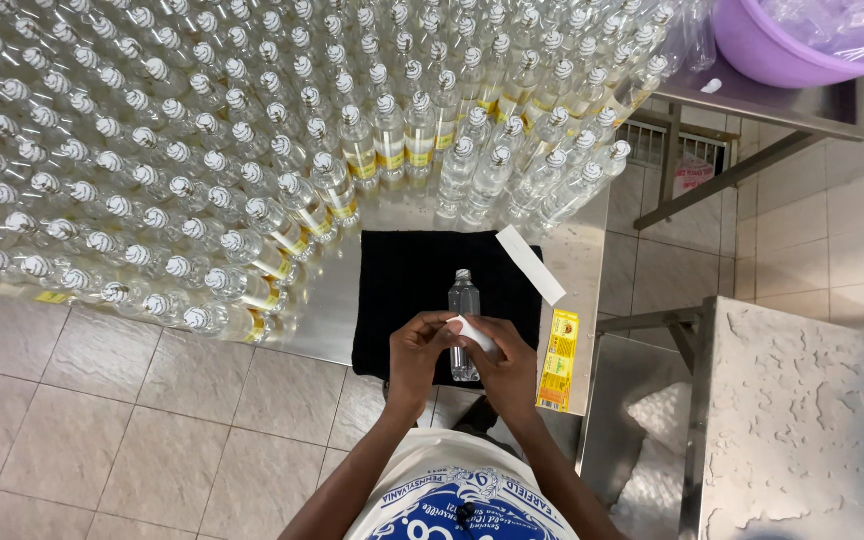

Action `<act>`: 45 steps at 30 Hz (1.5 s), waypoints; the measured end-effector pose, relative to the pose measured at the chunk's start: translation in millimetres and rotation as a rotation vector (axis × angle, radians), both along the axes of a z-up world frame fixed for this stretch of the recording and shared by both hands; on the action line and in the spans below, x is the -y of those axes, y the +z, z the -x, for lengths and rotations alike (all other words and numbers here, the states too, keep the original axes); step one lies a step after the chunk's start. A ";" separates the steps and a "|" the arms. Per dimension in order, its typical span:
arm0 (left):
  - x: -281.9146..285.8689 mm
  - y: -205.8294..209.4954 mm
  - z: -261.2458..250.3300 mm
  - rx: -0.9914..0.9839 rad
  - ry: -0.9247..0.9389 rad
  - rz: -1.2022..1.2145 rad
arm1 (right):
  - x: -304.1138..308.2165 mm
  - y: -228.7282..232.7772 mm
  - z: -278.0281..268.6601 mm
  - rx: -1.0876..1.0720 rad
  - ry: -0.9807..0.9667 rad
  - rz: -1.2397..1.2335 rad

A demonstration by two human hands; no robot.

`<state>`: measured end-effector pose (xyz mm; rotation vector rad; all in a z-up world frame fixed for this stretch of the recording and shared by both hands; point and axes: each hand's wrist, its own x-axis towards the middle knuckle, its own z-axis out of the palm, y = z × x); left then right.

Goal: The person applies yellow labels to clear plastic bottles on a stainless steel table. They peel the backing from the labels, wrap them around the bottles, and place the labeled bottles back into a large group of similar bottles.

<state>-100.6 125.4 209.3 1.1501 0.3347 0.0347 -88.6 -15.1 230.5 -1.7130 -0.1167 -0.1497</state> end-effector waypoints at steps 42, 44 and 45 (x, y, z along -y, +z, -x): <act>84.3 9.3 3.2 -0.087 0.314 -0.077 | 104.7 -22.3 -7.7 -0.154 -0.058 0.044; 76.4 12.8 -3.7 -0.075 0.384 -0.031 | 112.4 -26.3 3.6 -0.334 -0.033 -0.118; 71.8 14.7 -7.5 -0.062 0.449 0.018 | 115.7 -28.4 8.5 -0.513 -0.010 -0.278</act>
